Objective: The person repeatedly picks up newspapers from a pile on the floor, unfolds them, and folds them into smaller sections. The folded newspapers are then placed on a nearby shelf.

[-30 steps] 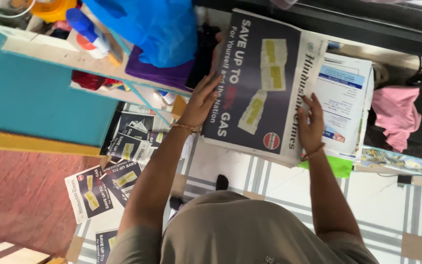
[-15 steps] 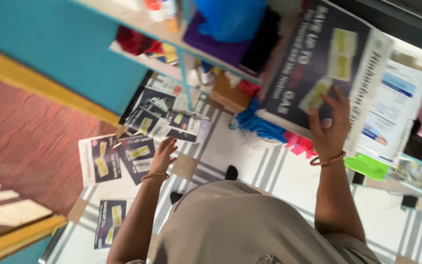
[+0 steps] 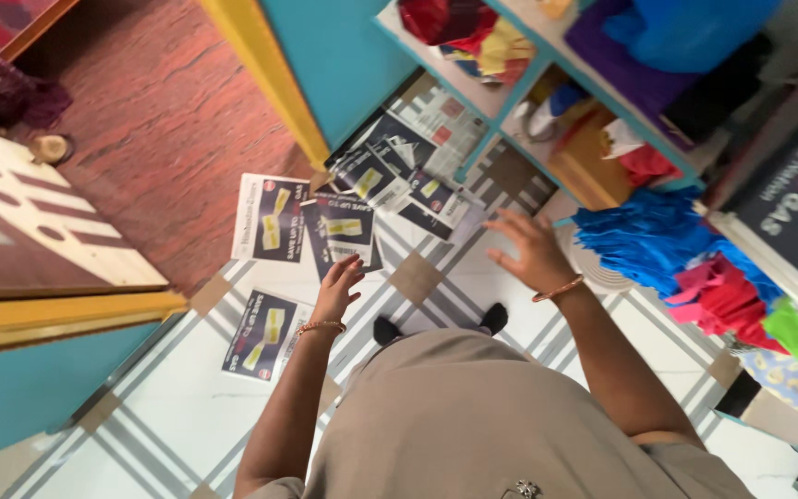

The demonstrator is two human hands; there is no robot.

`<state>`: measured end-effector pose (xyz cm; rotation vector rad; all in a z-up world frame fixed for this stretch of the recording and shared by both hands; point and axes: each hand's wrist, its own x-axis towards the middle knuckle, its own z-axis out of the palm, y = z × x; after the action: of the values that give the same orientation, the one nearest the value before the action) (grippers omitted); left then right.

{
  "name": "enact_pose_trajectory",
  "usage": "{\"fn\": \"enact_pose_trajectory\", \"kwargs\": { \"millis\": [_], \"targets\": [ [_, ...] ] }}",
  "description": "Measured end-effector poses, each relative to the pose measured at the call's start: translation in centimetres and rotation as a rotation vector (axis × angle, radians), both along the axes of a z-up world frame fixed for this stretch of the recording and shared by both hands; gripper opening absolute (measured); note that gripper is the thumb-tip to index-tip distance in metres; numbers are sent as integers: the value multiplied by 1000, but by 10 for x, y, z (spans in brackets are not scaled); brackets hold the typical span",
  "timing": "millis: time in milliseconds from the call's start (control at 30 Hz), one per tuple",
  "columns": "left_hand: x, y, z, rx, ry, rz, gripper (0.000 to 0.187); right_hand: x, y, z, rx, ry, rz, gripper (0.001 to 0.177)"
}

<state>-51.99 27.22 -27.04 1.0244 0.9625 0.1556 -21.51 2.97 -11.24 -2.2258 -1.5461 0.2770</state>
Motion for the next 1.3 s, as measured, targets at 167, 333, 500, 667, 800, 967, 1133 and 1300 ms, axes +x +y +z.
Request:
{"fn": "enact_pose_trajectory", "kwargs": {
  "millis": [167, 333, 500, 667, 800, 967, 1133, 1300],
  "targets": [
    [-50, 20, -15, -29, 10, 84, 49, -34, 23, -61, -322, 145, 169, 56],
    [-61, 27, -17, -47, 39, 90, 49, -27, 27, -97, -462, 165, 134, 56],
    [-32, 24, -17, -49, 50, 66, 49, -4, 22, -133, -601, 199, 105, 56],
    [-3, 26, -21, -25, 78, 53, 49, 22, 36, -163, -830, 152, 157, 59],
    [22, 33, -25, -27, 109, 68, 50, 49, 62, -170, -602, 359, 229, 56],
    [77, 41, -28, 38, 164, 57, 48, 99, 95, -172, -492, 280, 286, 55],
    [136, 40, -34, 300, -65, 53, 38, 141, 117, -180, -600, 307, 341, 57],
    [153, 26, -30, 295, 181, -13, 40, 163, 145, -204, -652, 522, 248, 56]
  ]
}}
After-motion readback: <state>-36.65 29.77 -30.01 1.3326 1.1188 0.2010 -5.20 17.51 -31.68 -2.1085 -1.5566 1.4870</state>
